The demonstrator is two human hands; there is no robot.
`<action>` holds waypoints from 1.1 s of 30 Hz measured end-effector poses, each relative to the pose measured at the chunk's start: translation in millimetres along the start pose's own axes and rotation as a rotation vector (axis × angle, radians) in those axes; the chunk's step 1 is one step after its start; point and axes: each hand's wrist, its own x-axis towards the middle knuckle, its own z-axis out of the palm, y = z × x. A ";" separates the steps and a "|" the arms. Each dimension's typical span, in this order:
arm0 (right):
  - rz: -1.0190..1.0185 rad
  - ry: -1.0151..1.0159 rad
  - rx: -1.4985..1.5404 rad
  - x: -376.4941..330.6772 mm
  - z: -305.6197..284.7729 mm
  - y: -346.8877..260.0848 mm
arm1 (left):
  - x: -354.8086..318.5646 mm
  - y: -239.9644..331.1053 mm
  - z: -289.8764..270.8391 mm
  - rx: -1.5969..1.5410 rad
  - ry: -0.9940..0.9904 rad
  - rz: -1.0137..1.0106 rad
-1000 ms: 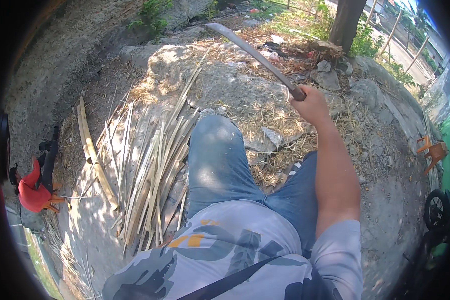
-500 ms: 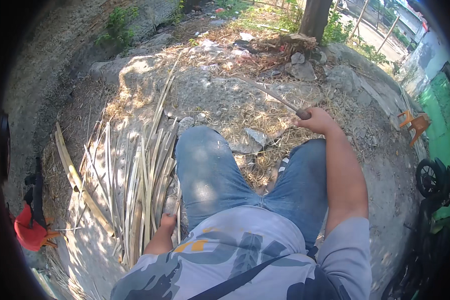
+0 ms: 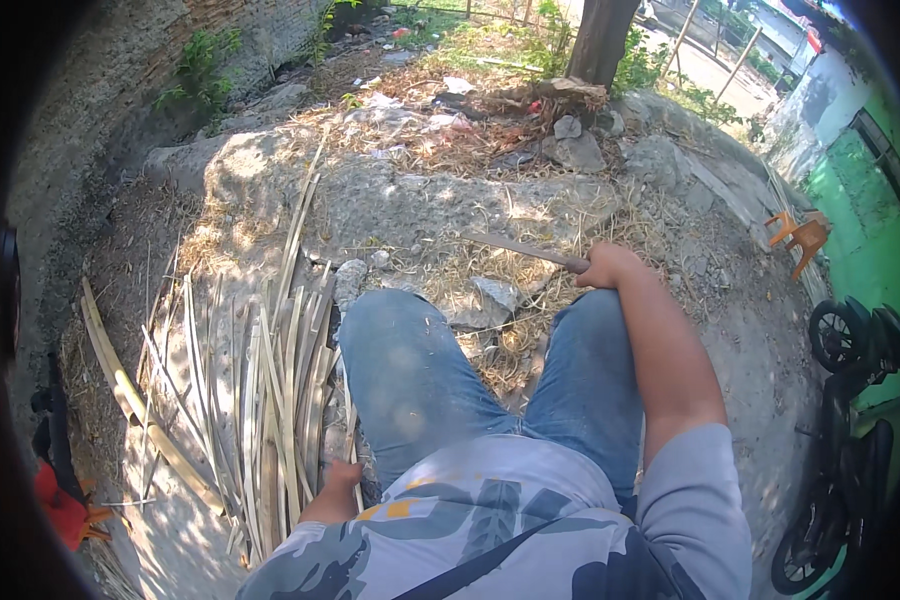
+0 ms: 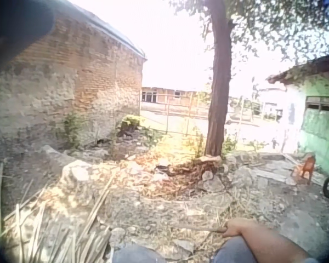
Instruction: The person shaves bamboo strips using a machete while holding the strips by hand.
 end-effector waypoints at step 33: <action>0.039 -0.117 -0.137 28.2 16.8 -29.5 | -96.8 18.3 -34.7 -0.274 0.413 0.495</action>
